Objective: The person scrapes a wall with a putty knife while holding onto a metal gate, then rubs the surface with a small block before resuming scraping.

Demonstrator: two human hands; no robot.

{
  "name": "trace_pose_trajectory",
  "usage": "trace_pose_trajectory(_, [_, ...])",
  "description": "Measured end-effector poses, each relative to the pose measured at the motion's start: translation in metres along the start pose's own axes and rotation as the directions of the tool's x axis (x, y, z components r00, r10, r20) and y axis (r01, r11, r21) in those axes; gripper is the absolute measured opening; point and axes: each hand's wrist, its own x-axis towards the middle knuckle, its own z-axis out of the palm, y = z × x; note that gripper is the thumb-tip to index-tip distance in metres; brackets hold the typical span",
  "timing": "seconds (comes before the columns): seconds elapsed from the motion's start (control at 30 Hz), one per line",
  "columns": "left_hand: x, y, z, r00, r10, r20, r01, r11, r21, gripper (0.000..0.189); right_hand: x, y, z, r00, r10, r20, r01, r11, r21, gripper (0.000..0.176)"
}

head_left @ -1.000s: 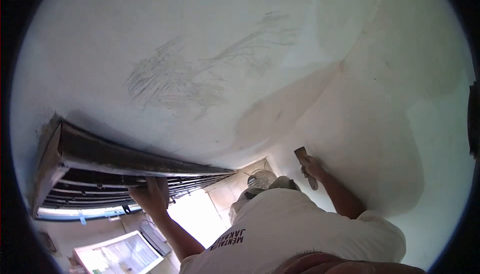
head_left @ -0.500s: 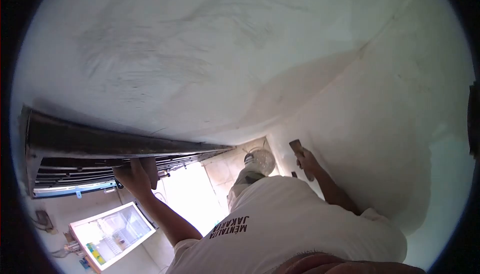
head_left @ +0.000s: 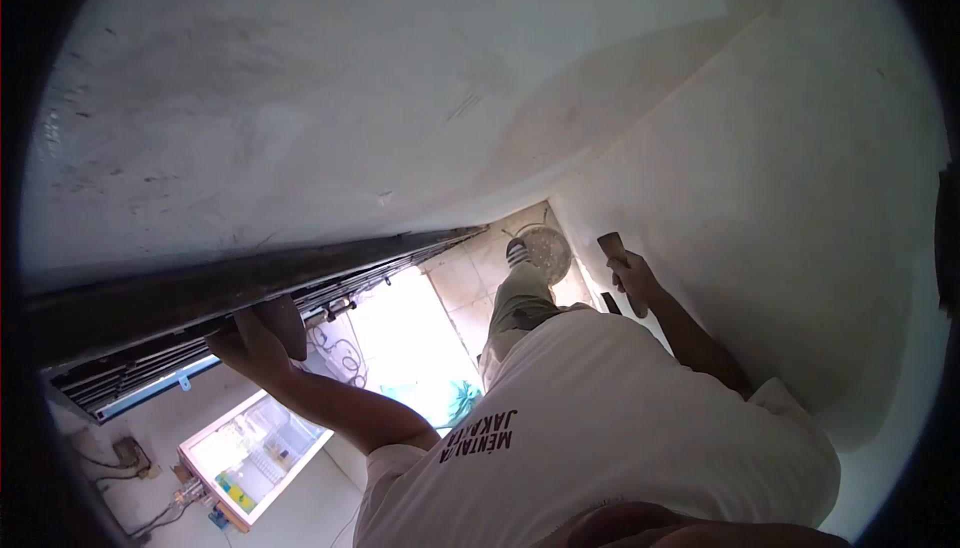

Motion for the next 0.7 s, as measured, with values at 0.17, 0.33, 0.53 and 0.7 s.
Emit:
trace_pose_trajectory(0.17, [0.000, 0.016, 0.007, 0.999, -0.024, -0.036, 0.027, 0.996, 0.083, 0.046, 0.008, 0.065, 0.016, 0.997, 0.075, 0.010, -0.075, 0.997, 0.003, 0.018])
trace_pose_trajectory(0.33, [0.000, 0.003, 0.010, 0.994, 0.057, -0.089, -0.038, 0.980, 0.195, 0.051, 0.031, 0.127, 0.013, 0.952, 0.280, 0.121, -0.285, 0.958, 0.024, 0.016])
trace_pose_trajectory(0.53, [0.026, -0.022, 0.017, 0.988, 0.152, -0.040, -0.128, 0.927, 0.351, 0.048, 0.101, 0.192, 0.000, 0.943, 0.329, 0.051, -0.325, 0.943, -0.065, 0.021])
trace_pose_trajectory(0.7, [-0.009, -0.036, 0.026, 0.969, 0.241, -0.052, -0.200, 0.892, 0.405, 0.053, 0.180, 0.322, 0.031, 0.986, 0.050, 0.162, -0.007, 0.967, -0.255, 0.024])
